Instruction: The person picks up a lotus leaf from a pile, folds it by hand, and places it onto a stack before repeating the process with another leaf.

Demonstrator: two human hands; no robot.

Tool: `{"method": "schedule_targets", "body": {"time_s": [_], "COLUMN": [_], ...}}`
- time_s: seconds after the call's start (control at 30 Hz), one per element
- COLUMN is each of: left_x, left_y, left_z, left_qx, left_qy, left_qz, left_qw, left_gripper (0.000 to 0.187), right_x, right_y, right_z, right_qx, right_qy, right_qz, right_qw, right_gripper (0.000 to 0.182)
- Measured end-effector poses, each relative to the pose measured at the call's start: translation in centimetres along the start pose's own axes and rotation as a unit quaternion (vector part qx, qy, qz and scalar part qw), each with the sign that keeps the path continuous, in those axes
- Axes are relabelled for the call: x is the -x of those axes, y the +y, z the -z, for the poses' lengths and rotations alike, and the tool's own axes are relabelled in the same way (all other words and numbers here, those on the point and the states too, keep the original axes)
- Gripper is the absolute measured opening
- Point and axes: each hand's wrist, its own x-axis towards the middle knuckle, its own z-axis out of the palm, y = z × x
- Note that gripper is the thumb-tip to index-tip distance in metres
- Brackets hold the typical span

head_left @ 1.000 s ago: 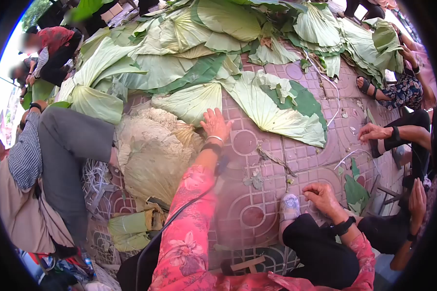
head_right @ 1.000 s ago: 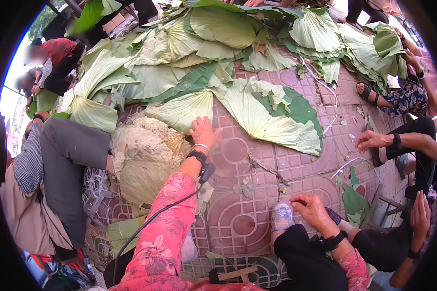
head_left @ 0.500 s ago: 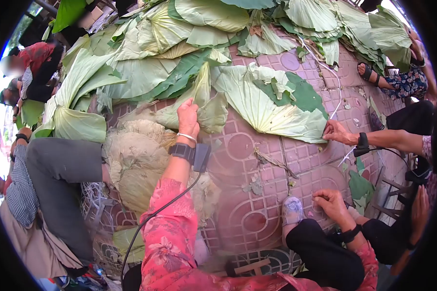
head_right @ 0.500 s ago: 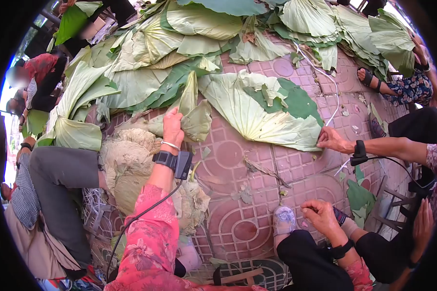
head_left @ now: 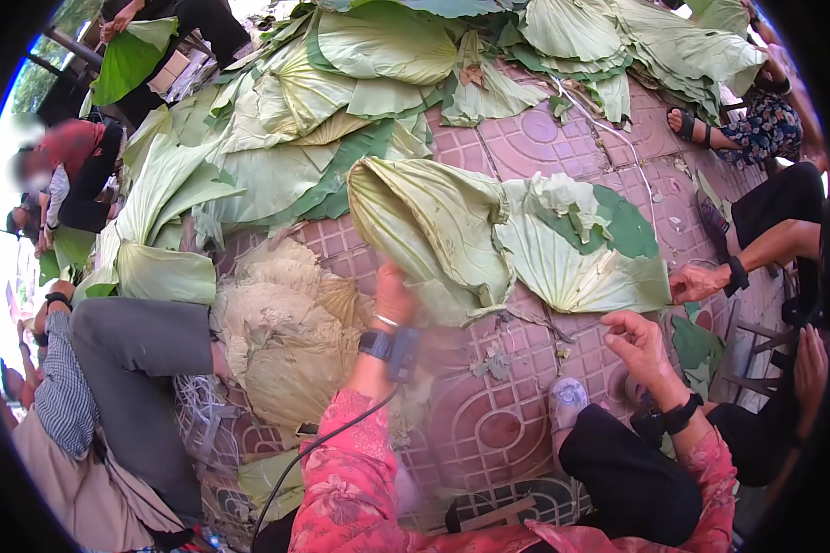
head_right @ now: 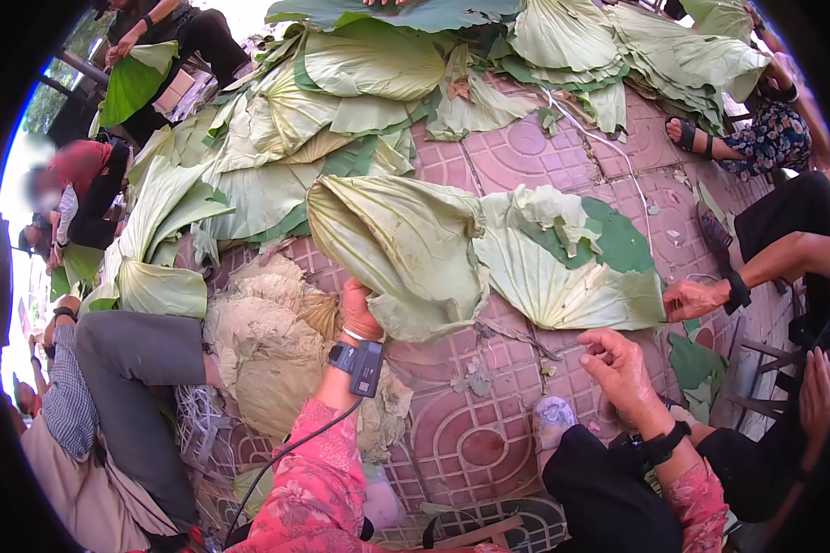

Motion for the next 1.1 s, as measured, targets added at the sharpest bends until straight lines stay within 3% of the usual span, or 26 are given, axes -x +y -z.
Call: {"method": "schedule_targets", "body": {"time_s": [0.03,0.1,0.13,0.23,0.27,0.3,0.33,0.4,0.47,0.53,0.6,0.67,0.73,0.8,0.87,1.0,1.1], "left_x": [-0.2,-0.1,0.0,0.7,1.4,2.2,3.1,4.4,3.3,0.7,-2.0,-5.3,-9.5,-13.0,-15.8,-20.2,-23.2], "left_y": [0.0,0.6,0.9,2.5,2.6,2.6,4.1,3.8,1.6,-1.1,-1.3,1.3,3.2,5.1,6.1,7.1,7.5], "left_z": [0.2,0.1,-0.2,-1.3,-1.4,-1.8,-3.8,-7.9,-8.5,-6.6,-3.0,-0.1,4.3,9.0,11.5,13.5,13.5], "left_qx": [0.097,0.16,0.129,-0.032,-0.215,-0.386,-0.243,0.038,0.125,0.035,-0.001,-0.177,-0.089,0.048,0.107,0.21,0.241], "left_qy": [0.006,0.005,-0.004,-0.057,-0.111,-0.16,-0.166,-0.153,-0.143,-0.147,-0.03,0.074,0.172,0.199,0.224,0.251,0.266], "left_qz": [0.043,0.072,0.056,-0.003,-0.079,-0.151,-0.101,0.047,0.187,0.284,0.199,0.071,0.087,0.135,0.117,0.109,0.094], "left_qw": [0.994,0.984,0.99,0.998,0.967,0.896,0.95,0.986,0.964,0.947,0.979,0.979,0.977,0.969,0.962,0.939,0.929], "left_gripper": [0.033,0.037,0.038,0.045,0.046,0.047,0.046,0.042,0.039,0.04,0.04,0.041,0.046,0.067,0.081,0.102,0.106], "right_x": [-0.6,-1.4,-1.7,-2.6,-2.9,-2.9,-3.3,-4.2,-4.4,-3.9,-3.1,-1.9,-1.0,-0.7,-0.6,-1.5,-1.8], "right_y": [-0.2,-0.5,-1.3,-2.7,-3.6,-3.7,-3.9,-4.3,-3.8,-2.6,-1.1,0.4,1.9,3.0,3.6,3.2,3.6], "right_z": [-0.1,-0.3,0.2,-0.1,0.3,0.4,0.4,0.5,0.8,0.8,0.5,0.2,0.1,-0.3,-0.6,-0.8,-0.6], "right_qx": [-0.011,-0.03,0.007,0.033,0.064,0.069,0.074,0.079,0.069,0.062,0.048,0.027,0.007,-0.017,-0.045,-0.067,-0.059], "right_qy": [0.011,0.035,0.015,0.077,0.067,0.092,0.116,0.142,0.155,0.163,0.152,0.125,0.119,0.115,0.112,0.114,0.105], "right_qz": [0.021,0.059,0.04,0.111,0.111,0.126,0.147,0.165,0.146,0.127,0.095,0.044,0.018,-0.006,-0.033,-0.056,-0.071], "right_qw": [1.0,0.997,0.999,0.99,0.99,0.985,0.979,0.973,0.975,0.976,0.983,0.991,0.993,0.993,0.992,0.99,0.99], "right_gripper": [0.025,0.026,0.033,0.04,0.044,0.044,0.045,0.046,0.046,0.046,0.046,0.046,0.046,0.045,0.043,0.043,0.043]}}
